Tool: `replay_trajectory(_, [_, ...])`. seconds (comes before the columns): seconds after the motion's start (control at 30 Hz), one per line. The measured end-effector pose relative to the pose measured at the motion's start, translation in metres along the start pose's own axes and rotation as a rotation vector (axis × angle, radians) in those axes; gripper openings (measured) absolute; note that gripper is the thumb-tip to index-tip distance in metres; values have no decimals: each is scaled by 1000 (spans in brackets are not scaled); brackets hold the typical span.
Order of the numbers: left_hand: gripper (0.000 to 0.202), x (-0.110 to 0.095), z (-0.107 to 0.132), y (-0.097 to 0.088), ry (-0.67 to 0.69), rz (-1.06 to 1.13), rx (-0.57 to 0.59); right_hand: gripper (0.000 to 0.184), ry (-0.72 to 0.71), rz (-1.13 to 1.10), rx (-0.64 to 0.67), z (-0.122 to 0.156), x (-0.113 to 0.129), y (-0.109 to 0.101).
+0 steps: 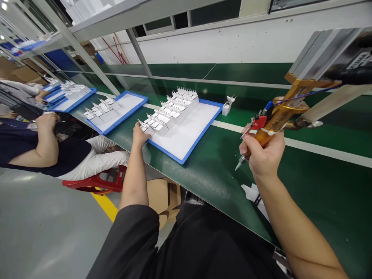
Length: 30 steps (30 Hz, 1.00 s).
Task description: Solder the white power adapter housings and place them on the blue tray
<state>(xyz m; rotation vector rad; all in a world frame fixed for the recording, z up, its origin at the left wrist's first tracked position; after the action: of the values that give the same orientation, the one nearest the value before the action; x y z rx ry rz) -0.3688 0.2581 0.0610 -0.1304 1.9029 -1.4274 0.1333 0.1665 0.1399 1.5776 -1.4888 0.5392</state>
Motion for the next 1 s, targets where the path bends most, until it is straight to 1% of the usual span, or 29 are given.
replay_trajectory(0.07, [107, -4, 5, -5, 9, -3, -4, 22, 14, 7, -7, -2, -4, -2])
replay_trajectory(0.1, [111, -9, 9, -11, 18, -5, -45, 22, 21, 6, -6, -4, -6, -4])
replay_trajectory(0.13, [114, -18, 14, -20, 43, 1, -113, 21, 30, 9, 1, -7, -8, -5])
replay_trajectory(0.17, [112, -32, 21, -31, 91, 20, -208, 20, 42, 17, 12, -10, -10, -6])
replay_trajectory(0.2, [106, -51, 30, -39, 166, 56, -305, 18, 55, 25, 19, -13, -13, -8])
replay_trajectory(0.23, [96, -75, 40, -43, 265, 107, -374, 17, 66, 35, 22, -17, -15, -11])
replay_trajectory(0.27, [84, -103, 51, -40, 375, 168, -399, 17, 73, 47, 21, -21, -17, -14])
replay_trajectory(0.3, [72, -135, 61, -29, 485, 220, -368, 18, 79, 57, 16, -24, -19, -17])
replay_trajectory(0.33, [62, -170, 71, -10, 586, 259, -285, 18, 80, 63, 5, -27, -21, -21])
replay_trajectory(0.37, [56, -205, 80, 15, 669, 287, -173, 19, 77, 68, -8, -30, -23, -25])
replay_trajectory(0.4, [53, -240, 89, 45, 730, 281, -44, 19, 74, 75, -23, -33, -24, -29])
replay_trajectory(0.43, [53, -272, 96, 79, 756, 236, 79, 19, 74, 85, -40, -35, -26, -33])
replay_trajectory(0.47, [54, -299, 101, 112, 732, 159, 182, 19, 80, 97, -55, -37, -29, -37])
replay_trajectory(0.5, [54, -318, 102, 143, 666, 72, 252, 20, 88, 109, -68, -39, -31, -40])
replay_trajectory(0.53, [55, -337, 104, 166, 642, 45, 273, 21, 97, 123, -78, -41, -33, -43])
replay_trajectory(0.57, [57, -350, 105, 184, 604, 19, 279, 22, 104, 136, -87, -43, -34, -46])
replay_trajectory(0.6, [59, -360, 104, 197, 564, 2, 273, 23, 108, 149, -94, -45, -36, -48])
replay_trajectory(0.63, [59, -367, 103, 205, 532, -6, 261, 24, 107, 160, -102, -47, -36, -51])
replay_trajectory(0.67, [58, -373, 101, 211, 504, -15, 251, 25, 104, 171, -108, -48, -36, -53])
replay_trajectory(0.73, [51, -380, 98, 212, 492, -23, 238, 26, 105, 194, -115, -51, -37, -57])
replay_trajectory(0.83, [41, -389, 103, 203, 575, -19, 268, 28, 111, 219, -125, -54, -38, -62])
replay_trajectory(0.9, [38, -386, 113, 192, 644, -18, 333, 29, 118, 227, -137, -55, -39, -66])
replay_trajectory(0.93, [37, -380, 120, 186, 673, -21, 374, 29, 118, 230, -142, -56, -40, -67])
replay_trajectory(1.0, [37, -357, 140, 169, 723, -25, 456, 28, 109, 236, -148, -57, -39, -69])
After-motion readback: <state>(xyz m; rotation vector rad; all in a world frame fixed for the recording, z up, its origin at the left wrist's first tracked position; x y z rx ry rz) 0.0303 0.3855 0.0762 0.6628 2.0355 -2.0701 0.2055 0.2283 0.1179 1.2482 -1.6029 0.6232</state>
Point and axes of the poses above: each hand's wrist, its own z-axis away from the middle knuckle, its own y-axis out of the palm, x = y × z, the point moved 8 cm from there along -z, towards the middle knuckle, and after that the axes turned 7 degrees about -y, right-handed, at the moved point
